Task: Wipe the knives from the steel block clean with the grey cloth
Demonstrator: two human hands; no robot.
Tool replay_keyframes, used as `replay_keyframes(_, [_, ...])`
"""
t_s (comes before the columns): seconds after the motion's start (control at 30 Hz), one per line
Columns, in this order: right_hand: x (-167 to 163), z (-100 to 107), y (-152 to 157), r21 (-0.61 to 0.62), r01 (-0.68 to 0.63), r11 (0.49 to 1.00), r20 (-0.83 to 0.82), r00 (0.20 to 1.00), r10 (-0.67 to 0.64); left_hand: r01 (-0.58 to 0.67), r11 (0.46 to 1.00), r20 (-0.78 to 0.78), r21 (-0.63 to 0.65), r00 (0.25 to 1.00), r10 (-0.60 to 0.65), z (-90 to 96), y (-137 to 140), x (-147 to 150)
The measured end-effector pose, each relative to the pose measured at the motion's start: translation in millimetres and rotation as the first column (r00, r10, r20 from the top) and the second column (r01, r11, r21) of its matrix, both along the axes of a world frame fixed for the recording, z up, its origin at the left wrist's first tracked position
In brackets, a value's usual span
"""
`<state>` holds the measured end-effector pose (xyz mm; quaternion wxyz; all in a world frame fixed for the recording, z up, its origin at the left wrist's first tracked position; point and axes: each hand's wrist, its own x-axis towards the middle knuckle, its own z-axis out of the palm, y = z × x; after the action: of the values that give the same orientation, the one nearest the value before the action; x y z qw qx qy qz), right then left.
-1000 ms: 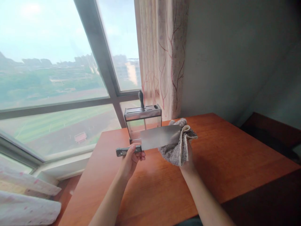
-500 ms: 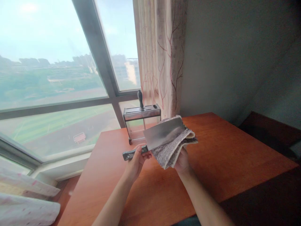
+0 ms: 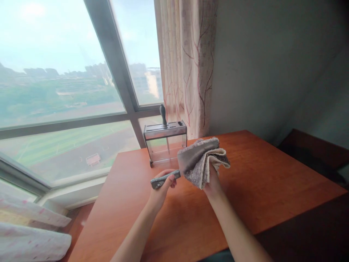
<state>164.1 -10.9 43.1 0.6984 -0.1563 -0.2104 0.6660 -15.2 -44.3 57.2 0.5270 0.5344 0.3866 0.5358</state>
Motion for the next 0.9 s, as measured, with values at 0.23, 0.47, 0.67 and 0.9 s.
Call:
replay_keyframes(0.23, [17,9,2,0.004,-0.026,1.000,-0.026,0.999,0.026,-0.077,0.996,0.050,-0.036,0.996,0.079,1.1,1,-2])
replay_keyframes(0.47, [-12,4,-8,-0.020,-0.091,0.996,0.089,0.992,0.093,-0.051,0.998,-0.020,-0.048,0.999,0.050,0.2,-5,14])
replay_keyframes(0.67, [-28,-5,-22,-0.060,-0.145,0.988,0.127,0.980,0.151,-0.146,0.986,-0.130,0.078,0.979,0.155,-5.4,-5,12])
replay_keyframes(0.9, [-30,0,-21,-0.066,-0.059,0.996,0.135,0.989,0.067,-0.149,0.988,-0.141,0.043,0.978,0.154,-7.0,1,2])
